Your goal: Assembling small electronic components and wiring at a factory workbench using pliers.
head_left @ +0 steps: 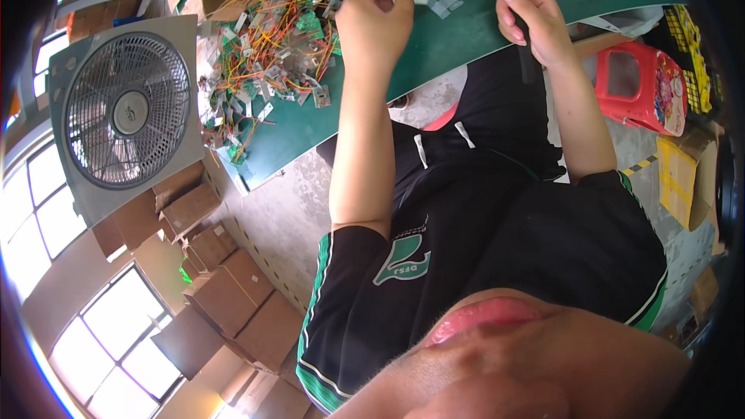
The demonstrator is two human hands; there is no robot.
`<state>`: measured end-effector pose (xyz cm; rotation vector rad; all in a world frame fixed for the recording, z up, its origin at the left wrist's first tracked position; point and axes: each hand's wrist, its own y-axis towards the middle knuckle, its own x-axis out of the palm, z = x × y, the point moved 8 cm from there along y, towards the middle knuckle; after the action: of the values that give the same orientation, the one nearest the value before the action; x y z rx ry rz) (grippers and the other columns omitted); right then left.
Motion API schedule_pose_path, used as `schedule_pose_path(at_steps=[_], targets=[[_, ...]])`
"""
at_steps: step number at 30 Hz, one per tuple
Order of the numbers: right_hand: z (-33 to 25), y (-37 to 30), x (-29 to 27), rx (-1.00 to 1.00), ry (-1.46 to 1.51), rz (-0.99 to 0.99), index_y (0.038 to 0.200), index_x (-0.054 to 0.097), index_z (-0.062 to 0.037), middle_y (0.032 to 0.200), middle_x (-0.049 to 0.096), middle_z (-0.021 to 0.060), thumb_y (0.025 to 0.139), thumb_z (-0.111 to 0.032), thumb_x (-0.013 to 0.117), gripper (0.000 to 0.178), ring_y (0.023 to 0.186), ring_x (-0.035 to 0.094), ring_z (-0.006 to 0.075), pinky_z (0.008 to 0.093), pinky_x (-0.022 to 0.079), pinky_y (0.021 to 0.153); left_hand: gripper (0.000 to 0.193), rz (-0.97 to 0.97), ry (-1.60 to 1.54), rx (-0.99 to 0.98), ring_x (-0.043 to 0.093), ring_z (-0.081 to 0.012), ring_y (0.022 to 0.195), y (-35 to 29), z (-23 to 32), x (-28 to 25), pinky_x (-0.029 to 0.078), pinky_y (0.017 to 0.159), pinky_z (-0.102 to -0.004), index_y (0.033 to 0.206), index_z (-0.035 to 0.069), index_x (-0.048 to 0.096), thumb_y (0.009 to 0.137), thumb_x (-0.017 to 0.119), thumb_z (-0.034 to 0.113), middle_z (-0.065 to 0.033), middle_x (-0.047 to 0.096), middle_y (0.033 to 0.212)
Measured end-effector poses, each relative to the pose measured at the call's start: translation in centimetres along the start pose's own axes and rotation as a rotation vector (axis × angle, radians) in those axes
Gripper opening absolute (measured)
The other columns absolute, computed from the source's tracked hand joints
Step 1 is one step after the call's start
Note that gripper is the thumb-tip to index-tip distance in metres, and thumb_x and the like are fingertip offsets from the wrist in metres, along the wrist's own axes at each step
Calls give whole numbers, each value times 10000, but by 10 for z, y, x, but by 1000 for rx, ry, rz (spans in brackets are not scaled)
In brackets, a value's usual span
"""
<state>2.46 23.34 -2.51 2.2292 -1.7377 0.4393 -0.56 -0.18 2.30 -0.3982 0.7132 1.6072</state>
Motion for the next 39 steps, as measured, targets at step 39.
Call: schedule_pose_path(at_steps=[39], targets=[[9,9,-21,65,-50,-9,1294,552,68,795,482,18,1086,-148,476,310,572,387,58,219,295,500,124,511,343,-196,654,-178,699,-115,-159,-256,531,701,-333,950,42,735,903,710,154,-79,707,908]])
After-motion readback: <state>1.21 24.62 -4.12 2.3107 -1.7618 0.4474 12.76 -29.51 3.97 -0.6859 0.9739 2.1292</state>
